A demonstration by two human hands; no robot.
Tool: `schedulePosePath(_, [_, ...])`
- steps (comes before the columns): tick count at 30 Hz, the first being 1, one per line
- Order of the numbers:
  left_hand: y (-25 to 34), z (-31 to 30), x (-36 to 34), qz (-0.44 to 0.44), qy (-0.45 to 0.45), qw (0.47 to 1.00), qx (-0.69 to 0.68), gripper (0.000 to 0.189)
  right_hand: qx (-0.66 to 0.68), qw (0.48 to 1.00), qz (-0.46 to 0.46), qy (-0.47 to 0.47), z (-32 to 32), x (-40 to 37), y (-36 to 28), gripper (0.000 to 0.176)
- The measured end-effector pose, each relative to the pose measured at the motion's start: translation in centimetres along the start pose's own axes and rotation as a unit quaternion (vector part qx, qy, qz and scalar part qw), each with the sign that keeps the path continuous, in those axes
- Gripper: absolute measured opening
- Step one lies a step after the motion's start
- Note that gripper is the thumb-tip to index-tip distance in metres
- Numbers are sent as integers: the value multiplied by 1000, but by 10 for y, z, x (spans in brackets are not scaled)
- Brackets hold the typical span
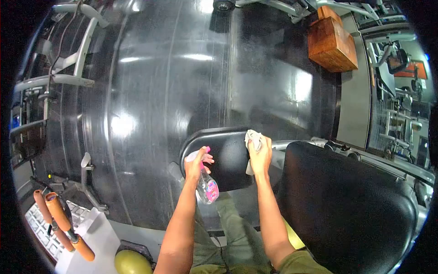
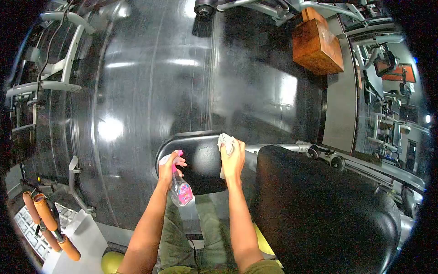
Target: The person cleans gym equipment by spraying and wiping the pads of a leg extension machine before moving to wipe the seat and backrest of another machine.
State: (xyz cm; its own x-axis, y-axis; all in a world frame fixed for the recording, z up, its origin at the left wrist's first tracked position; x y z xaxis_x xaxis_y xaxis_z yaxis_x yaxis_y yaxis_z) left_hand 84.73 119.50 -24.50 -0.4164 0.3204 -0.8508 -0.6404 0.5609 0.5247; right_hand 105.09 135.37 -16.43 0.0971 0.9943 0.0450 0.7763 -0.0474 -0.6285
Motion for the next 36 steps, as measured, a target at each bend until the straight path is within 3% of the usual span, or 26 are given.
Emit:
schedulePosePath(2, [0,0,0,0,-2,1000,1,49,16,1000,12,15,9,8,-4,37])
schedulePosePath(5, [0,-1,3,11,2,1000,-2,48,4,999,-53,-5,24,15,-21,35])
schedulePosePath(9, [-3,0,6,10,0,1000,-6,48,-6,970,-161,-182,43,19,-57,33])
schedulePosePath(10, [-3,0,5,2,-6,1000,6,48,-46,967,-175,-177,41,27,-56,37])
schedulePosePath(14, [1,1,3,6,-3,1000,-1,48,-142,976,12,-162,43,65,1,46])
schedulePosePath(17, [0,1,4,7,-4,1000,-1,48,-183,958,-20,-218,67,72,-6,48])
schedulePosePath(21, [-2,0,4,7,-4,1000,3,48,-186,913,-147,-331,118,48,-57,50])
schedulePosePath(25, [-3,-1,6,-9,-3,1000,8,49,-226,891,-71,-387,117,65,-24,58])
schedulePosePath(27, [-2,0,5,-2,-5,1000,4,48,-269,909,-36,-316,100,87,14,64])
schedulePosePath(29, [0,-1,6,5,-4,1000,-4,48,-230,905,75,-350,86,89,39,60])
schedulePosePath(32, [-1,1,7,9,-7,1000,-17,48,-227,926,90,-289,86,83,45,54])
schedulePosePath(33, [-2,1,8,9,-12,1000,-19,47,-239,940,-71,-231,86,74,-10,48])
schedulePosePath(36, [-4,0,9,5,-16,1000,-24,46,-185,920,-153,-309,111,42,-65,47])
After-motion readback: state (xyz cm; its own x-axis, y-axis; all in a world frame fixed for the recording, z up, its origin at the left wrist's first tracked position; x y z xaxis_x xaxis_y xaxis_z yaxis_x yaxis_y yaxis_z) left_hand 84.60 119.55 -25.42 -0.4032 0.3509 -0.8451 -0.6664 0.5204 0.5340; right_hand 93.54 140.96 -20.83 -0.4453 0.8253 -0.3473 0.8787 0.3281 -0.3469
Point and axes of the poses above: each hand's wrist, its own x-axis towards the middle knuckle, its own z-axis out of the palm, y = z × x, the point moved 9 cm from there along x, towards the middle knuckle, and after that the axes turned 13 degrees about y, right-handed, at the moved point
